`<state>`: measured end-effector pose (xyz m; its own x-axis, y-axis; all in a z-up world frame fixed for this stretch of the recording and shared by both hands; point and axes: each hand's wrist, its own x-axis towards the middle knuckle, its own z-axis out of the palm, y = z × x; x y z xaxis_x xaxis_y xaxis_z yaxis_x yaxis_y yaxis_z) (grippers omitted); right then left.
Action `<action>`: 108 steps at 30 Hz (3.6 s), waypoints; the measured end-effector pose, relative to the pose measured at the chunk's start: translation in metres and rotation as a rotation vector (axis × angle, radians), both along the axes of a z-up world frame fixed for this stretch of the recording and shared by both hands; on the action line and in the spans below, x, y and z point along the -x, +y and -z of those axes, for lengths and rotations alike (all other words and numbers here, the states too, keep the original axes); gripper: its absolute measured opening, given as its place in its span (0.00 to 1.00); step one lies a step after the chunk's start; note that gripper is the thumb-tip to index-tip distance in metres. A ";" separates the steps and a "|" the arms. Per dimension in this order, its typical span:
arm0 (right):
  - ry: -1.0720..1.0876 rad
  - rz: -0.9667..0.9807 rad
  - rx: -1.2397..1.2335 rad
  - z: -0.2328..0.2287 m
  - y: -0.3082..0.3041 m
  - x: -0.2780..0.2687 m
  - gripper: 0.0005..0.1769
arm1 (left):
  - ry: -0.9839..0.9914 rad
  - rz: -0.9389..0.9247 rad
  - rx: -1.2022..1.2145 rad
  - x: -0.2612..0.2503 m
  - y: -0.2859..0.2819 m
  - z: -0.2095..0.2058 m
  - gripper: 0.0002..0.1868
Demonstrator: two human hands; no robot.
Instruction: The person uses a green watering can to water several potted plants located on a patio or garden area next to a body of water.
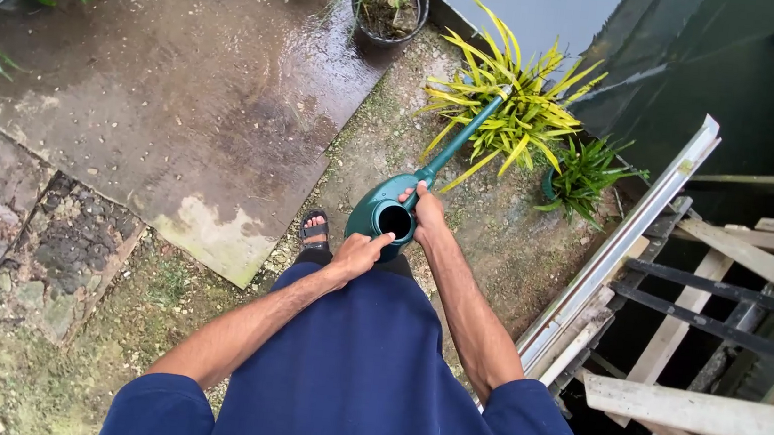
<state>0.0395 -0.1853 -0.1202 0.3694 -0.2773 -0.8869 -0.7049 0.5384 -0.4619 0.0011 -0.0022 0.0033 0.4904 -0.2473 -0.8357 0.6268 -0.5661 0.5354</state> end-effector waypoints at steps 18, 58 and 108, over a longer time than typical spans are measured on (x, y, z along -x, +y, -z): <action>0.049 0.248 0.046 -0.004 -0.025 0.045 0.22 | 0.046 0.240 -0.011 -0.006 -0.021 0.004 0.34; 0.042 0.265 0.054 0.035 -0.047 0.042 0.23 | 0.024 0.274 -0.017 -0.014 -0.031 -0.011 0.36; 0.076 0.216 0.057 0.034 0.034 0.039 0.22 | 0.020 0.226 -0.028 -0.012 0.041 -0.001 0.35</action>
